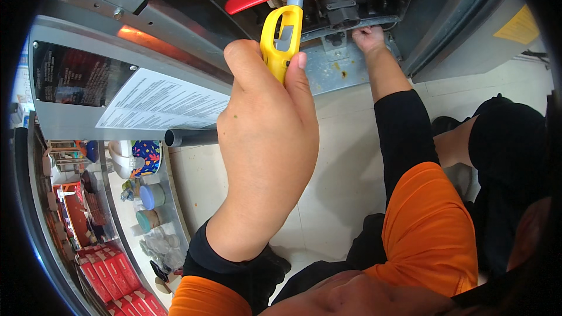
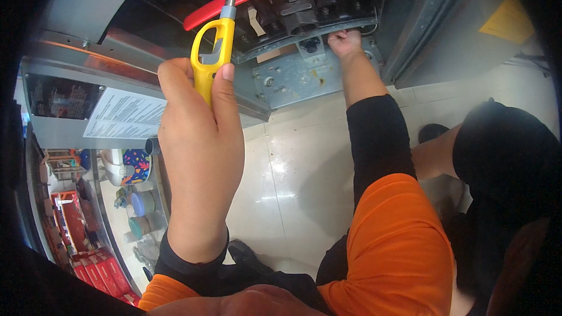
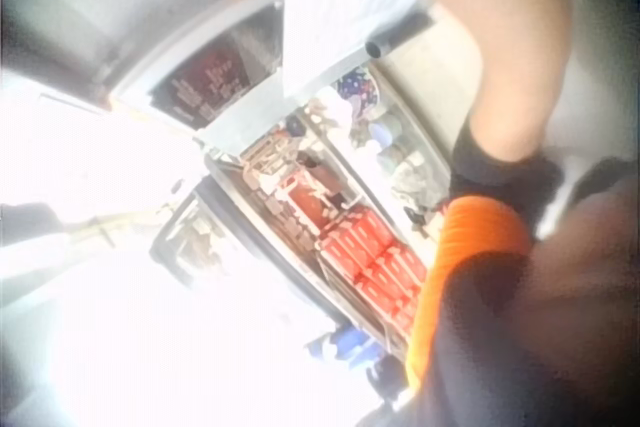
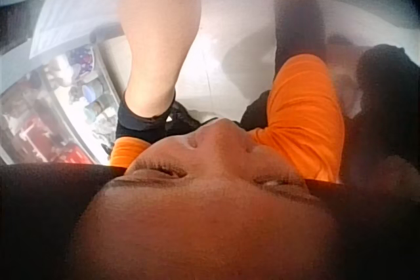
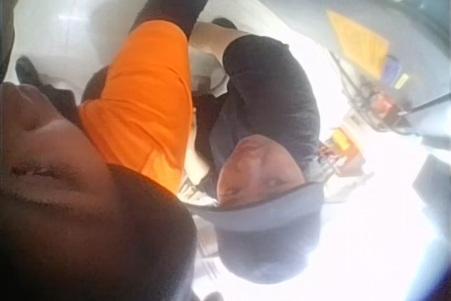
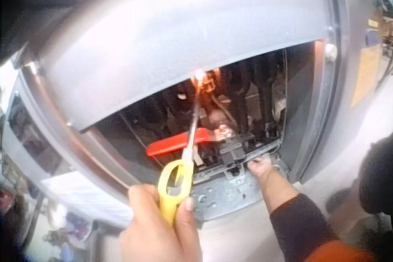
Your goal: The person uses a yellow long-reach lighter to ignite the gas burner inside a commercial deep fryer. They walk to the fryer, ignite the lighter, and hold the flame to the burner while a coworker adjusts internal components. The person repeatedly ignites the lighter to assist the lighting process.
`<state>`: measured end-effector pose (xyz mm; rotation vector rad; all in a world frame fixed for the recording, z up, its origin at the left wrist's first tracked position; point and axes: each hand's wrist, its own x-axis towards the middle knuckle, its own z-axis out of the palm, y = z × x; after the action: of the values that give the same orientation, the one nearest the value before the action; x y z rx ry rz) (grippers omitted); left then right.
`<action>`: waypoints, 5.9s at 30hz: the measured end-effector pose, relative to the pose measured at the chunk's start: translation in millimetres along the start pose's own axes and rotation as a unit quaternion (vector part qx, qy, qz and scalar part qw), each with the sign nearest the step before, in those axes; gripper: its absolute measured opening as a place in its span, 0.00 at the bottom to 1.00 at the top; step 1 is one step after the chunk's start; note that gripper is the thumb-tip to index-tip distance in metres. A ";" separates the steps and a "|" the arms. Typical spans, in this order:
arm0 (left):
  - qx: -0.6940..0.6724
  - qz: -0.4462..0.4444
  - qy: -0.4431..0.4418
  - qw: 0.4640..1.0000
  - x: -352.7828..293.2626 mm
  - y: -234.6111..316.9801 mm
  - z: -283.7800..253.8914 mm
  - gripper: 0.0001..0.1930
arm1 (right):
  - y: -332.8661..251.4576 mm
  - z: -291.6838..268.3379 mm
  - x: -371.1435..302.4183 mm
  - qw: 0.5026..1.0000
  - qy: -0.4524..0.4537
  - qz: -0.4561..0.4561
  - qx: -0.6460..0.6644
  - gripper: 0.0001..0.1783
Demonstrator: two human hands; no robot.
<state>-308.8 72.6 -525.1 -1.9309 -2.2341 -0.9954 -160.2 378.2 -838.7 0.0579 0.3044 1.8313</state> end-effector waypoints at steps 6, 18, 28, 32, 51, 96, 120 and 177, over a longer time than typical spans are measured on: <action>0.020 0.013 -0.008 1.000 0.4 -0.1 -4.2 0.15 | -0.3 13.7 -6.4 0.975 0.058 0.027 -0.215 0.06; 0.011 0.003 -0.019 1.000 3.5 1.8 5.8 0.16 | 2.4 15.0 -9.7 0.909 0.053 0.013 -0.413 0.06; -0.020 -0.028 -0.019 0.999 -6.1 -8.3 1.4 0.15 | -3.2 22.1 -15.3 0.922 0.027 0.053 -0.383 0.07; -0.052 -0.009 -0.016 0.998 -41.7 -23.3 12.7 0.16 | 0.4 28.3 -10.9 0.887 0.039 0.031 -0.458 0.06; -0.008 -0.126 -0.389 0.913 -226.4 -157.7 -97.7 0.18 | 9.5 23.3 -91.7 0.823 0.075 0.068 -0.559 0.17; -0.540 -0.356 -0.164 0.744 -272.4 -204.1 -169.2 0.18 | 246.5 68.9 -315.5 0.280 -0.285 0.579 -0.711 0.27; -0.635 -0.324 0.133 0.689 -249.3 -167.3 -169.3 0.13 | 445.5 75.1 -461.9 0.836 -0.242 0.291 -0.397 0.16; -0.184 -0.372 0.103 0.904 -235.0 -365.3 -218.6 0.14 | 404.9 -11.4 -350.3 0.570 -0.289 0.396 -0.659 0.28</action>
<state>-664.4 -248.1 -610.0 -0.9122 -2.8440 -1.7009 -444.2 -57.9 -712.4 -0.3008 -1.8775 2.2892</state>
